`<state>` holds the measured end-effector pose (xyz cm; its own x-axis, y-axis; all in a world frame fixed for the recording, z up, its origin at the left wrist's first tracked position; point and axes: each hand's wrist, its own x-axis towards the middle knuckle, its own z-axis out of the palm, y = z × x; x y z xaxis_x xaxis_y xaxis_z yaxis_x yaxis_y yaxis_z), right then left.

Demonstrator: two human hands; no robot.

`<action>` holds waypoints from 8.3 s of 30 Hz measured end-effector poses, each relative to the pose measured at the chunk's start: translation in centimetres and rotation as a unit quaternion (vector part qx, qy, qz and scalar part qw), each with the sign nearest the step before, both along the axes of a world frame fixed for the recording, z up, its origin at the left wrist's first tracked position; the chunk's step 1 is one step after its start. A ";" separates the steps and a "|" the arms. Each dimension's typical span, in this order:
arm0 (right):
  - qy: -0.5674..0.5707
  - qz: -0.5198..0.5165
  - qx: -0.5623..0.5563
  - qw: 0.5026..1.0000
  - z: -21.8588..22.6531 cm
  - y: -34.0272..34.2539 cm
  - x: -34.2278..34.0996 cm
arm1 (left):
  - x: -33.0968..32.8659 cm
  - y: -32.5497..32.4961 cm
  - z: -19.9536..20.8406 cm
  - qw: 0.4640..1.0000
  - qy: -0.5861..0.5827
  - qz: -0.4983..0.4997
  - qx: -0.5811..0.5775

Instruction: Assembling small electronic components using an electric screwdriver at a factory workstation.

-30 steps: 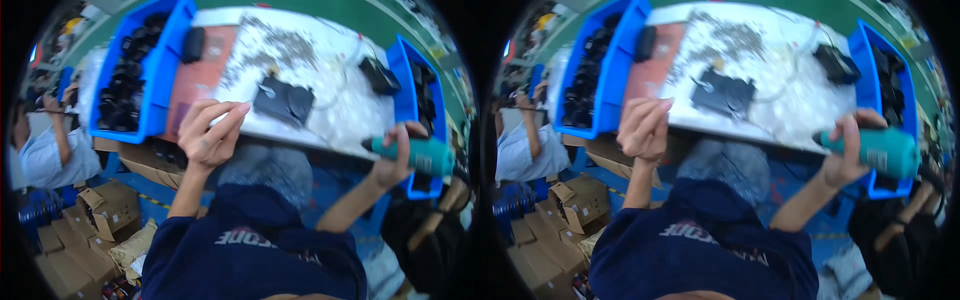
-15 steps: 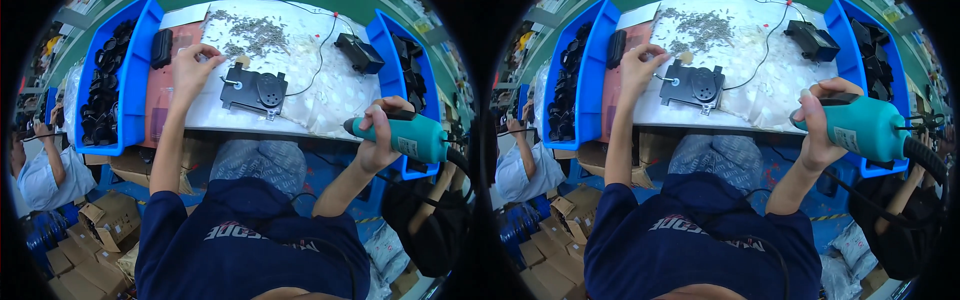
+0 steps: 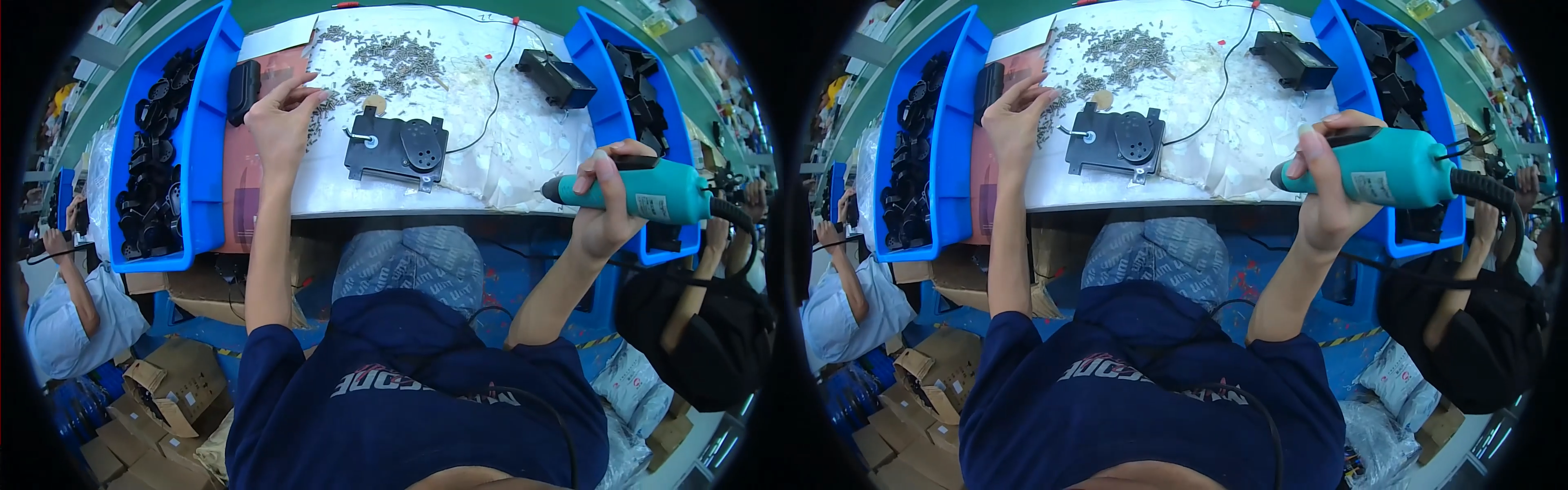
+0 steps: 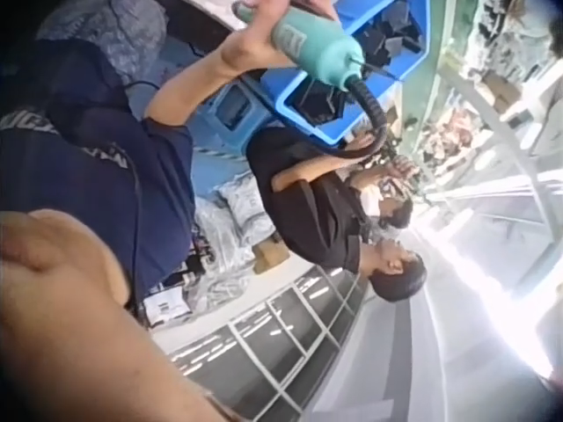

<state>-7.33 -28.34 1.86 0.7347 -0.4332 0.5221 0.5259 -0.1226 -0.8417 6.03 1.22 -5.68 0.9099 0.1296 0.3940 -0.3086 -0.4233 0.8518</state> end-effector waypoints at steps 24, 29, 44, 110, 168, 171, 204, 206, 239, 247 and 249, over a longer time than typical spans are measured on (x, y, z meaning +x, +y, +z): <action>-0.248 0.303 0.164 0.905 6.2 8.1 -1.9 | -14.5 -6.1 3.8 0.620 0.155 -0.239 -0.731; -0.235 0.297 0.151 0.913 6.0 8.3 -1.8 | -14.2 -6.3 3.0 0.601 0.164 -0.262 -0.737; -0.210 0.332 0.158 0.906 4.6 6.8 -1.0 | -14.2 -7.3 2.2 0.678 0.140 -0.242 -0.680; -0.141 0.126 0.001 0.982 1.0 5.7 10.0 | -8.8 -6.9 -0.7 0.912 -0.232 -0.141 0.307; -0.193 0.142 0.190 0.952 0.4 0.6 -6.3 | -3.0 -7.1 6.4 0.933 -0.223 -0.250 0.131; -0.155 0.186 0.201 0.949 0.1 2.8 -4.8 | -7.9 -2.2 3.2 0.969 -0.069 -0.175 0.163; -0.094 0.170 0.134 0.972 0.3 9.2 -2.8 | 4.7 21.0 5.2 0.912 0.116 -0.080 0.385; -0.087 0.184 0.140 0.969 -0.1 8.9 -3.1 | 4.8 20.7 5.4 0.895 0.159 -0.073 0.410; 0.119 0.196 -0.064 0.971 -4.2 9.5 -2.5 | -4.7 -3.2 5.4 0.907 -0.220 -0.200 0.298; 0.131 0.105 -0.290 0.942 -5.2 12.2 -0.6 | -5.0 -3.5 4.4 0.977 0.076 -0.178 0.087; 0.153 0.120 -0.288 0.938 -4.4 12.1 -0.3 | -4.9 -3.5 4.5 0.976 0.031 -0.190 0.100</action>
<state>-7.62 -16.20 -2.55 0.9285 0.0532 0.3675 0.3415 -0.5113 -0.7887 1.18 -2.24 -1.15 0.8998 -0.2962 0.3203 -0.4270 -0.4471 0.7860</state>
